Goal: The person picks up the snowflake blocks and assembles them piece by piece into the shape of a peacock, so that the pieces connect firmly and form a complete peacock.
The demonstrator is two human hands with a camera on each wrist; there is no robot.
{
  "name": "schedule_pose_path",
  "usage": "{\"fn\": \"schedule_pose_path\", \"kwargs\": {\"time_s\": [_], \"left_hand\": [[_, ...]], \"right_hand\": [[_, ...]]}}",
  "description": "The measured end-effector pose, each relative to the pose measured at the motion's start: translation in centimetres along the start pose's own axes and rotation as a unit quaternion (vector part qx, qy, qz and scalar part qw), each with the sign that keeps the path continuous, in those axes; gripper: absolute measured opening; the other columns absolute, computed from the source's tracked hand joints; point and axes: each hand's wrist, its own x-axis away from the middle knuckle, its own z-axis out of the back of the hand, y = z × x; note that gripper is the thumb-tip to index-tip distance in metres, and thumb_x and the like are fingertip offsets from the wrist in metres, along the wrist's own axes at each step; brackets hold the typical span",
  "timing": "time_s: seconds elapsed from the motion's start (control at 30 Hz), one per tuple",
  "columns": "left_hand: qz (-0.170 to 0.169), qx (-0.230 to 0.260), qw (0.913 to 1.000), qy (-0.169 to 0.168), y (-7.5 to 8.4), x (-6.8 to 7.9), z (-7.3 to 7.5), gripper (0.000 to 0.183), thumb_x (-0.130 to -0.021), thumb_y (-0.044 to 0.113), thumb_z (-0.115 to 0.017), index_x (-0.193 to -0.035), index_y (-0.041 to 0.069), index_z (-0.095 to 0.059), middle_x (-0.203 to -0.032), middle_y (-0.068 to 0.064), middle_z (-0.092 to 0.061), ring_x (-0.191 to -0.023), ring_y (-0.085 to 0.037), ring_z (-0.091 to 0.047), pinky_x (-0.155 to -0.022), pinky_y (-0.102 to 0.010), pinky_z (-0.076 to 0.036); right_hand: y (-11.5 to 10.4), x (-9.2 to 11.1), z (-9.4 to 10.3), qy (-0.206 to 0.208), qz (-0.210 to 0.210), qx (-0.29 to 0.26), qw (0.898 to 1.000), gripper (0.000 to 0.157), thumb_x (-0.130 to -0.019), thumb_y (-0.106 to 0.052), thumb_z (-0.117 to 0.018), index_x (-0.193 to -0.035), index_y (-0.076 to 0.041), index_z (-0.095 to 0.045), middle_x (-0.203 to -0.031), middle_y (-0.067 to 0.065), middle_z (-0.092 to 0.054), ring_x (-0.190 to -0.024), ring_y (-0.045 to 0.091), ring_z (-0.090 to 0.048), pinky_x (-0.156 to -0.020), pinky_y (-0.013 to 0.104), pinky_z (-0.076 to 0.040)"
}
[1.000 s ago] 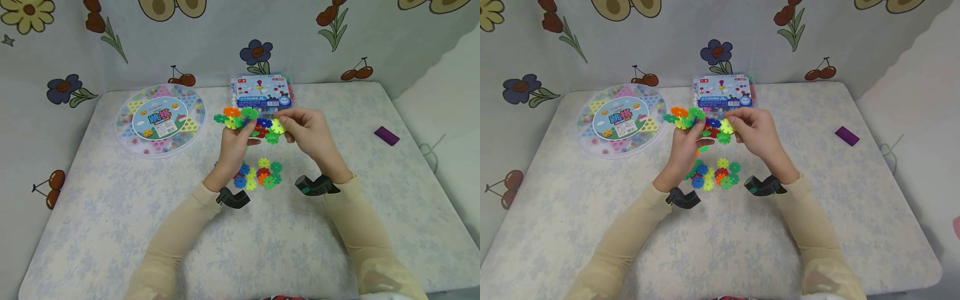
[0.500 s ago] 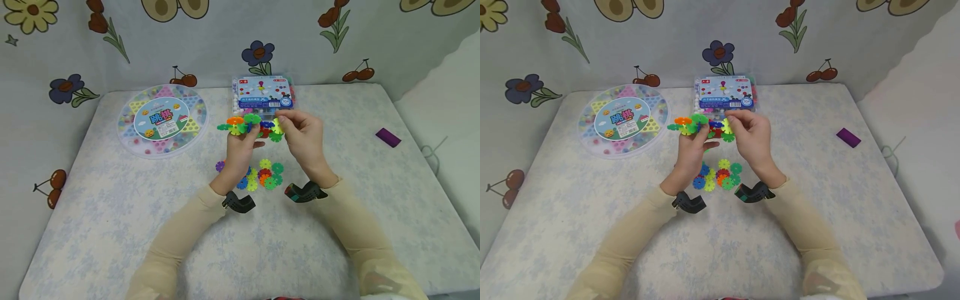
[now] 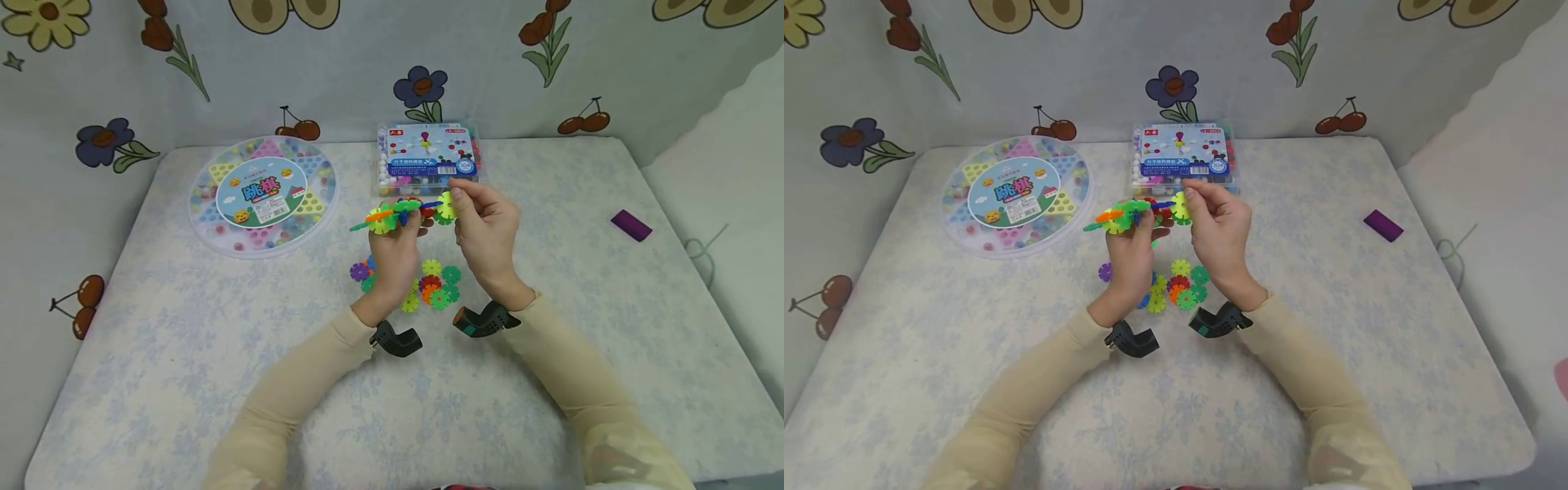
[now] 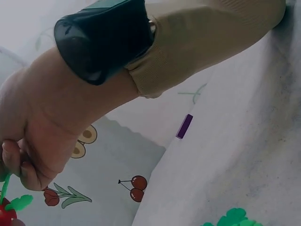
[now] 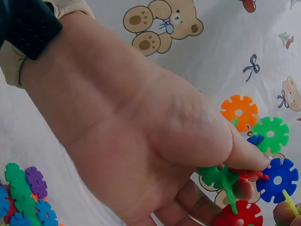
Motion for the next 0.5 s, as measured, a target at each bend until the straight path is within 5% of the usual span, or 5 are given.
{"fn": "schedule_pose_path", "kwargs": {"time_s": [0.13, 0.3, 0.5], "left_hand": [[0.006, 0.019, 0.9998, -0.009, 0.2, -0.2, 0.2, 0.015, -0.103, 0.002, -0.056, -0.112, -0.01, -0.059, -0.094, -0.016, -0.067, -0.08, -0.006, -0.07, -0.08, -0.025, -0.06], [0.064, 0.039, 0.9962, -0.044, 0.7, -0.5, 0.4, 0.021, -0.104, 0.002, -0.053, -0.123, -0.007, -0.054, -0.093, 0.006, -0.064, -0.079, -0.005, -0.07, -0.081, -0.024, -0.062], [0.086, 0.03, 0.9942, -0.056, 1.6, -0.7, 0.5, 0.03, -0.103, 0.003, -0.057, -0.131, -0.005, -0.053, -0.1, 0.005, -0.066, -0.081, -0.005, -0.07, -0.082, -0.024, -0.062]], "right_hand": [[0.1, -0.1, 0.2, -0.013, 0.007, 0.002, 1.0, 0.022, -0.101, 0.002, -0.057, -0.111, 0.02, -0.066, -0.055, -0.015, -0.051, -0.04, 0.002, -0.038, -0.04, 0.016, -0.033], [-0.1, -0.3, 0.7, -0.03, -0.021, -0.003, 0.999, 0.023, -0.101, 0.0, -0.058, -0.112, 0.017, -0.067, -0.055, -0.012, -0.053, -0.039, 0.006, -0.038, -0.04, 0.018, -0.034], [-0.6, -0.5, 1.0, -0.044, -0.04, 0.007, 0.998, 0.024, -0.102, -0.005, -0.059, -0.113, 0.015, -0.069, -0.054, -0.011, -0.052, -0.038, 0.008, -0.037, -0.04, 0.019, -0.034]]}}
